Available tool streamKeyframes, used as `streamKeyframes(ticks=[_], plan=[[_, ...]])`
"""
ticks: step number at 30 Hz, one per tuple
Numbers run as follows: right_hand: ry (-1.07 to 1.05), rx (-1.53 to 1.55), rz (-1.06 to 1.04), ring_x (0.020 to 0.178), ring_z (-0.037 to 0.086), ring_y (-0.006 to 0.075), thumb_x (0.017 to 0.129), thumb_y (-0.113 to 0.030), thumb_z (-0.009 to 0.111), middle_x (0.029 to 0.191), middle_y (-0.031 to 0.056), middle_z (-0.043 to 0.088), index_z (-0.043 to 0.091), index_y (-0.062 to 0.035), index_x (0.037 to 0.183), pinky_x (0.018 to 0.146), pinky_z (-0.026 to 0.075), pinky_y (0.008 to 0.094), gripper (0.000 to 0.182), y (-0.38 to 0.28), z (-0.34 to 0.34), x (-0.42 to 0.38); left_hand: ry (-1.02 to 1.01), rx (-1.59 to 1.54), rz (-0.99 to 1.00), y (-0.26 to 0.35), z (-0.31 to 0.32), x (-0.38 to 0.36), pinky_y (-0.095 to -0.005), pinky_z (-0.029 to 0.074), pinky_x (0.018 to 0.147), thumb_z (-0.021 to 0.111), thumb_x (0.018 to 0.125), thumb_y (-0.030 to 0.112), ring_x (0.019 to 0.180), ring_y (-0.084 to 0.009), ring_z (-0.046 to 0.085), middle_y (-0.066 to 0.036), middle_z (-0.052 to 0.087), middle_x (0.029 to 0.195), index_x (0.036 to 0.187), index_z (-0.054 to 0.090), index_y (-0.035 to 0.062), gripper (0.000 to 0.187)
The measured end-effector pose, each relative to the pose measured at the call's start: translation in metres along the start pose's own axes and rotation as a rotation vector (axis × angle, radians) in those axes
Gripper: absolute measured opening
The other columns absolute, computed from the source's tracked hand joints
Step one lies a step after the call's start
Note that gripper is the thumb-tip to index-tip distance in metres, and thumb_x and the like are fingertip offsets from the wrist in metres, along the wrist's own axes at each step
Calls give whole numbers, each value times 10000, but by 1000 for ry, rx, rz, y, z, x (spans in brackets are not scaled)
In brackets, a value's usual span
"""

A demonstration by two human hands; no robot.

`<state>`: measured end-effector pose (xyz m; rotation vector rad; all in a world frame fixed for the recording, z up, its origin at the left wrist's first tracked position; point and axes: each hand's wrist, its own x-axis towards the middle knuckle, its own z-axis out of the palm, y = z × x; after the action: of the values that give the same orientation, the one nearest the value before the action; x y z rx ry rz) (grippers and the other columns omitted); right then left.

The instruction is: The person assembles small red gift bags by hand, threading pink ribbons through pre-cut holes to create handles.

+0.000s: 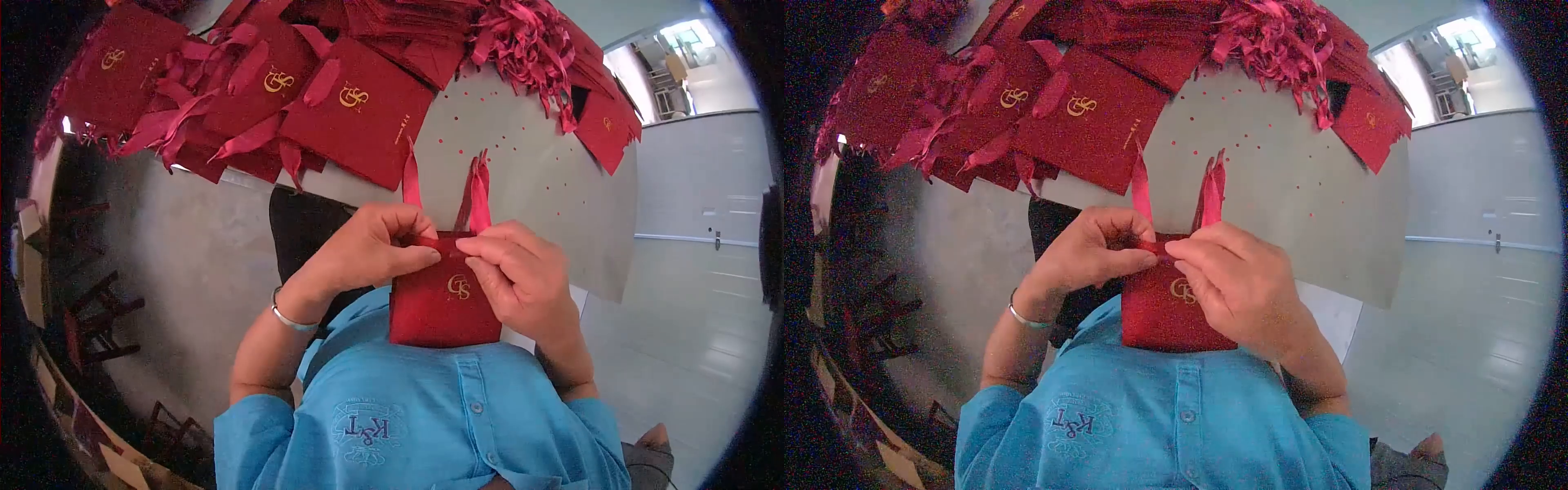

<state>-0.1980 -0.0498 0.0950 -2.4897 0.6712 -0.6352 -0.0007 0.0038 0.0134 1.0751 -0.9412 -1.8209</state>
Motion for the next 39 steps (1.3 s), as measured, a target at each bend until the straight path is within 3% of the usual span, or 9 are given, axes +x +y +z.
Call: streamKeyframes(ticks=[2, 3, 8, 20, 39], plan=[[-9, -82, -40, 681, 627, 252, 736, 37, 713, 831, 123, 636, 679, -16, 931, 552, 504, 321, 205, -2, -1, 0, 48, 38, 235, -16, 2, 5, -165, 354, 410, 701, 814, 41, 556, 8, 498, 53, 612, 749, 902, 628, 57, 115], [-10, -83, -41, 681, 627, 252, 736, 37, 713, 831, 123, 636, 679, -16, 931, 552, 504, 321, 205, -3, 0, 0, 48, 37, 237, -14, 2, 5, -165, 354, 410, 701, 814, 41, 556, 8, 498, 53, 612, 749, 902, 628, 57, 115], [43, -251, -129, 667, 619, 250, 725, 40, 718, 834, 108, 620, 682, -23, 938, 564, 508, 331, 225, 1, 5, 0, 22, -11, 8, 2, -4, -2, -182, 356, 419, 642, 859, 97, 510, -16, 468, 52, 572, 685, 905, 636, 48, 68], [-7, -246, -186, 661, 637, 232, 641, 54, 730, 780, 78, 632, 653, -36, 801, 583, 534, 328, 199, -3, 11, 8, -90, -107, 21, 1, -16, -1, -189, 363, 420, 600, 890, 75, 492, -23, 467, 33, 577, 675, 965, 647, 10, 110], [-80, -253, -251, 647, 623, 195, 621, 34, 711, 758, 54, 619, 655, -42, 777, 577, 528, 310, 182, -2, 22, 5, -108, -23, 4, 2, -25, 3, -186, 368, 398, 679, 859, 78, 471, -34, 493, -3, 645, 701, 950, 694, 3, 119]])
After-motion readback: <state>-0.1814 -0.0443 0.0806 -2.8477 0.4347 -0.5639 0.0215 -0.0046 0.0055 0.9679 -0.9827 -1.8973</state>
